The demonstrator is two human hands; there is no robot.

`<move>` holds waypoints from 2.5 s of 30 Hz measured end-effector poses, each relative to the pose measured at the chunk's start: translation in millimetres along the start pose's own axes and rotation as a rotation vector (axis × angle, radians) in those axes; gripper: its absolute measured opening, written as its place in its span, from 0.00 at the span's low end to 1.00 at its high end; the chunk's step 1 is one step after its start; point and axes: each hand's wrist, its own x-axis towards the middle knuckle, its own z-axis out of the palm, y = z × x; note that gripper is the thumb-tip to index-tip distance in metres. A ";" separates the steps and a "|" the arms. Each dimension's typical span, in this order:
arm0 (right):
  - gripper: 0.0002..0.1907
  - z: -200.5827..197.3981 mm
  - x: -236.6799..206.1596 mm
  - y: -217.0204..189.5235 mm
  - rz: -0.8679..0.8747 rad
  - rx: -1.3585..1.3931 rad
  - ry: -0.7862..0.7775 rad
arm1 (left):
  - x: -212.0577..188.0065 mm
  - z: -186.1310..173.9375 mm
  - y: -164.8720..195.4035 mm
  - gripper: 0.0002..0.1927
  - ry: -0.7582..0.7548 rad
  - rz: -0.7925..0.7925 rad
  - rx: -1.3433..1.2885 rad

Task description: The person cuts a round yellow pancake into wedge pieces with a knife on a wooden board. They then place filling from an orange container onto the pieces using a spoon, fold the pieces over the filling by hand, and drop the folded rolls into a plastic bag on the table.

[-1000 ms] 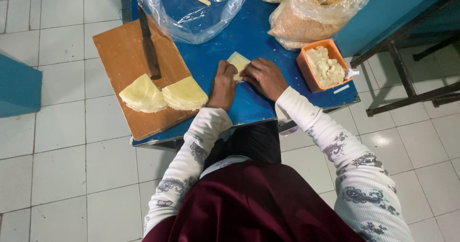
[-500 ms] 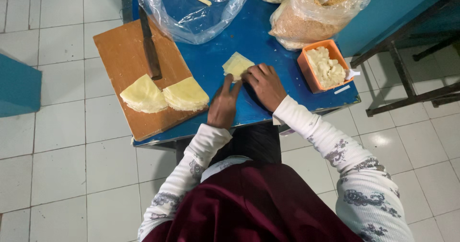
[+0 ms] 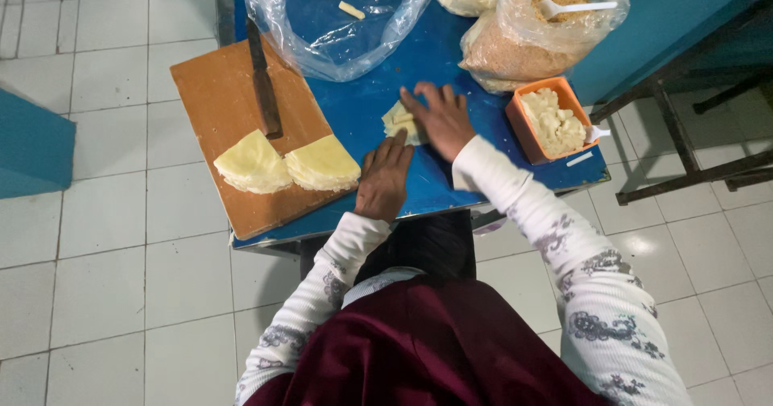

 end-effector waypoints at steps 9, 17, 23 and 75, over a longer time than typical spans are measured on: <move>0.43 -22.1 17.2 3.9 0.024 0.491 -0.178 | -0.4 -4.7 2.2 0.24 0.036 0.021 0.077; 0.35 -16.4 27.7 23.3 0.272 1.159 -0.113 | -2.6 -10.6 0.2 0.24 0.062 0.039 0.107; 0.32 -21.1 34.9 22.3 0.380 1.521 -0.193 | -2.7 -13.3 0.7 0.22 0.022 0.029 0.128; 0.08 -131.6 -58.4 202.0 0.363 0.347 0.423 | 44.6 36.1 -1.7 0.12 0.250 -0.250 0.182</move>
